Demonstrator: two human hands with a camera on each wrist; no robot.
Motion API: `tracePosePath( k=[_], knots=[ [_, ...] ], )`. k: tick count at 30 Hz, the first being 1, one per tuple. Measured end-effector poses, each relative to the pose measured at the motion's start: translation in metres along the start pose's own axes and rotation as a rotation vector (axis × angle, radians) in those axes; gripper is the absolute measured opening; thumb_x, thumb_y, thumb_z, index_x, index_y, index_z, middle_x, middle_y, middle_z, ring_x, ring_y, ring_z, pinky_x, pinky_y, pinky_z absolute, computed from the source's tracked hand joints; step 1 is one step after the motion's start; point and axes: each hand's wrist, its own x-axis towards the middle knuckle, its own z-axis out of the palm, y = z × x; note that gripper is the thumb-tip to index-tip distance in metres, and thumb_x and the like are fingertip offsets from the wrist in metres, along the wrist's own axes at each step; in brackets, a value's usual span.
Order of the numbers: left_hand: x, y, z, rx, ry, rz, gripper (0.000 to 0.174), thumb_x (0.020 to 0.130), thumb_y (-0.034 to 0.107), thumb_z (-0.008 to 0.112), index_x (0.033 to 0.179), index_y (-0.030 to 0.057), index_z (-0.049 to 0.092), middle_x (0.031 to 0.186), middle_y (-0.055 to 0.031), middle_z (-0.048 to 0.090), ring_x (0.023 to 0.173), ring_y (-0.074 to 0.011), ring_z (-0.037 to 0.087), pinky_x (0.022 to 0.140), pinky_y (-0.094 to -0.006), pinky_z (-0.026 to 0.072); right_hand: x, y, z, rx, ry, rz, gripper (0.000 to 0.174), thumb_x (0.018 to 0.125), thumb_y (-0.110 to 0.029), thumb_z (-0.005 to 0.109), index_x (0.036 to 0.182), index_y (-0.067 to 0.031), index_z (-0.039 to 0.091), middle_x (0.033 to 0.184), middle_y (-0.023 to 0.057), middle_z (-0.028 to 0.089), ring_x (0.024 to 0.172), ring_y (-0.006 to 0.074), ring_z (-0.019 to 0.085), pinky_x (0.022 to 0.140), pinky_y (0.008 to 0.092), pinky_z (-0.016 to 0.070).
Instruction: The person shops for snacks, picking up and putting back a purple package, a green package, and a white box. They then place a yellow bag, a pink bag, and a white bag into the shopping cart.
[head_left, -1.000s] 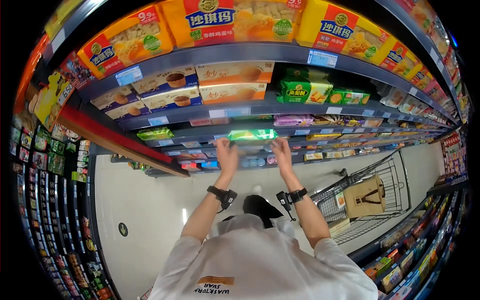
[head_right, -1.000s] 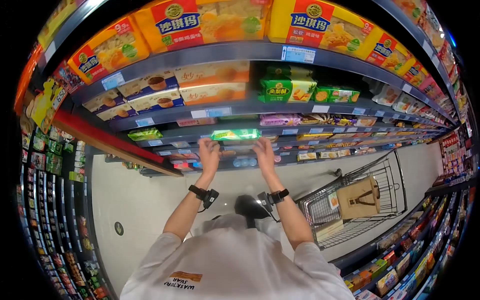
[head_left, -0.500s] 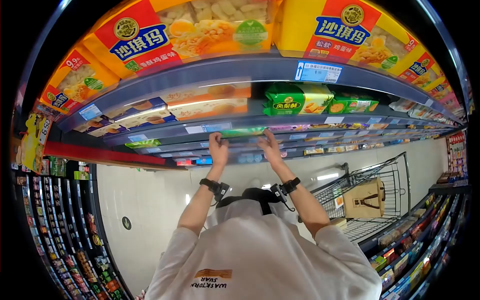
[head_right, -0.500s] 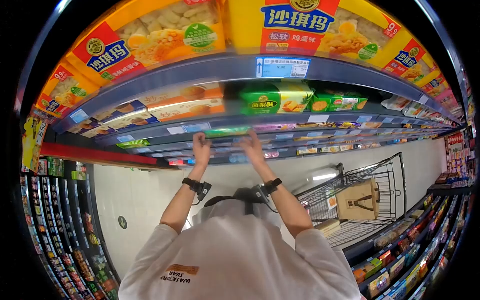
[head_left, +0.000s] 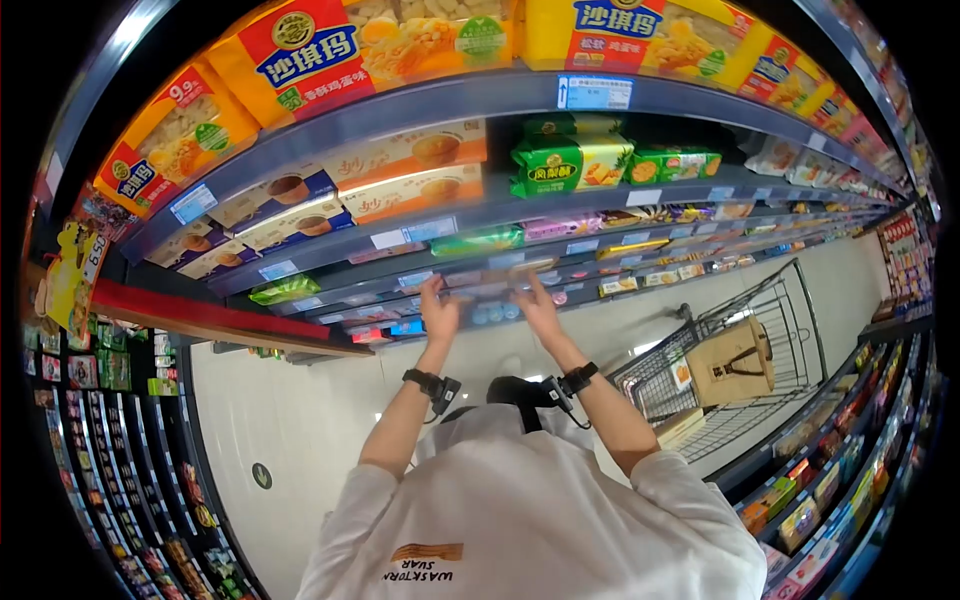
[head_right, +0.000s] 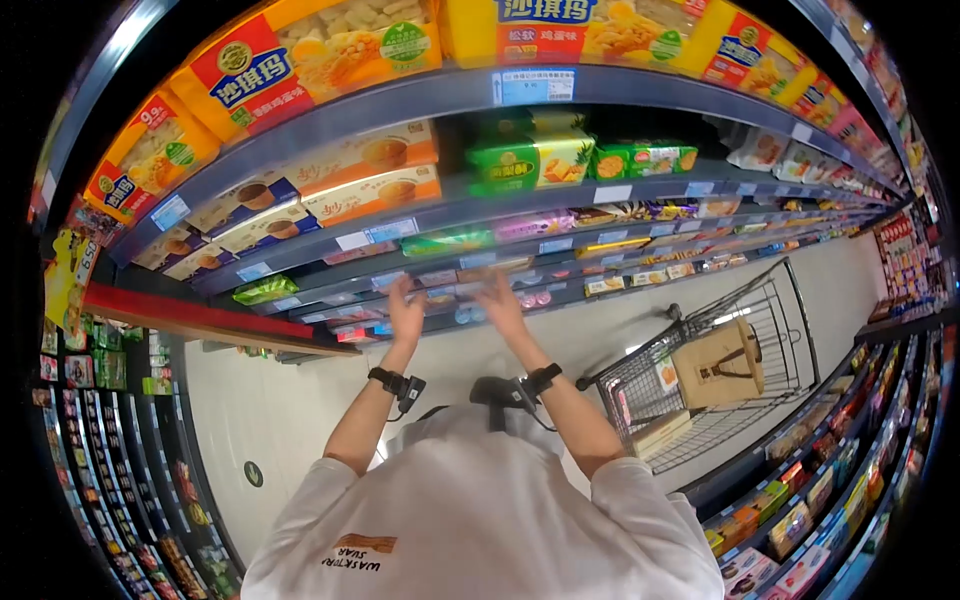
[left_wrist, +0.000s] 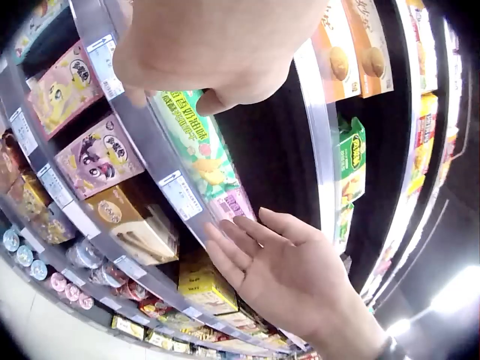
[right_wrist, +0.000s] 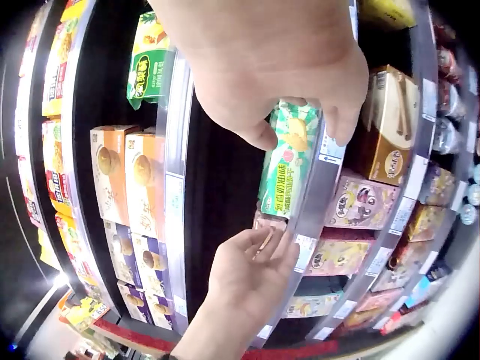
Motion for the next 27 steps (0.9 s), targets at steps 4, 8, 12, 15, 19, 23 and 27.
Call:
tracePosePath(
  k=[4,8,12,15,19,23,27],
  knots=[
    [-0.062,-0.010,-0.021,0.066,-0.198,0.008,0.031,0.083,0.002,0.061,0.113,0.0021,0.055,0.107,-0.0090,0.065,0.100,-0.0172,0.061,0.081,-0.0309,0.0494,-0.064,0.040,-0.011,-0.104,-0.003,0.119,0.062,0.088,-0.014,0.059,0.143,-0.0005,0.035,0.131,0.0142,0.052,0.112,0.0212,0.055,0.094,0.0316,0.0437],
    [-0.132,-0.034,-0.026,0.062,-0.392,-0.104,0.019,0.086,0.011,0.062,0.104,0.0034,0.061,0.098,-0.0108,0.068,0.092,-0.0215,0.065,0.079,-0.0329,0.0504,-0.152,0.087,-0.023,-0.008,0.080,0.180,0.055,0.088,-0.015,0.058,0.139,-0.0019,0.041,0.130,0.0107,0.053,0.113,0.0201,0.055,0.095,0.0322,0.0440],
    [-0.219,-0.068,-0.013,0.128,-0.648,-0.104,0.022,0.087,0.021,0.063,0.101,0.0037,0.063,0.095,-0.0145,0.069,0.088,-0.0256,0.066,0.080,-0.0353,0.0508,-0.240,0.138,-0.049,-0.035,0.100,0.378,0.048,0.089,-0.014,0.055,0.135,-0.0033,0.045,0.123,0.0078,0.059,0.109,0.0181,0.057,0.092,0.0318,0.0450],
    [-0.267,-0.054,0.005,0.167,-0.886,-0.182,0.022,0.086,0.021,0.063,0.098,0.0028,0.064,0.093,-0.0124,0.069,0.086,-0.0243,0.067,0.079,-0.0343,0.0516,-0.300,0.151,-0.073,-0.042,0.160,0.345,0.044,0.090,-0.011,0.051,0.133,-0.0034,0.045,0.119,0.0070,0.060,0.102,0.0173,0.059,0.089,0.0308,0.0456],
    [-0.322,-0.044,0.025,0.125,-1.129,-0.103,0.024,0.086,0.022,0.063,0.101,0.0032,0.064,0.092,-0.0113,0.069,0.084,-0.0222,0.067,0.077,-0.0323,0.0517,-0.377,0.171,-0.104,-0.034,0.369,0.332,0.042,0.092,-0.011,0.048,0.133,-0.0056,0.044,0.115,0.0070,0.062,0.099,0.0168,0.060,0.089,0.0318,0.0463],
    [-0.359,-0.051,0.052,0.268,-1.322,-0.203,0.025,0.087,0.021,0.061,0.107,0.0055,0.064,0.095,-0.0113,0.070,0.088,-0.0193,0.067,0.078,-0.0325,0.0517,-0.435,0.192,-0.139,0.134,0.518,0.325,0.039,0.096,-0.017,0.048,0.133,-0.0057,0.045,0.115,0.0088,0.062,0.102,0.0188,0.060,0.089,0.0339,0.0465],
    [-0.390,-0.054,0.080,0.335,-1.373,-0.105,0.025,0.087,0.020,0.059,0.106,0.0045,0.064,0.098,-0.0147,0.068,0.092,-0.0278,0.065,0.082,-0.0370,0.0499,-0.477,0.193,-0.170,0.185,0.618,0.340,0.039,0.095,-0.019,0.048,0.132,-0.0043,0.046,0.115,0.0106,0.062,0.102,0.0196,0.060,0.090,0.0343,0.0460]
  ],
)
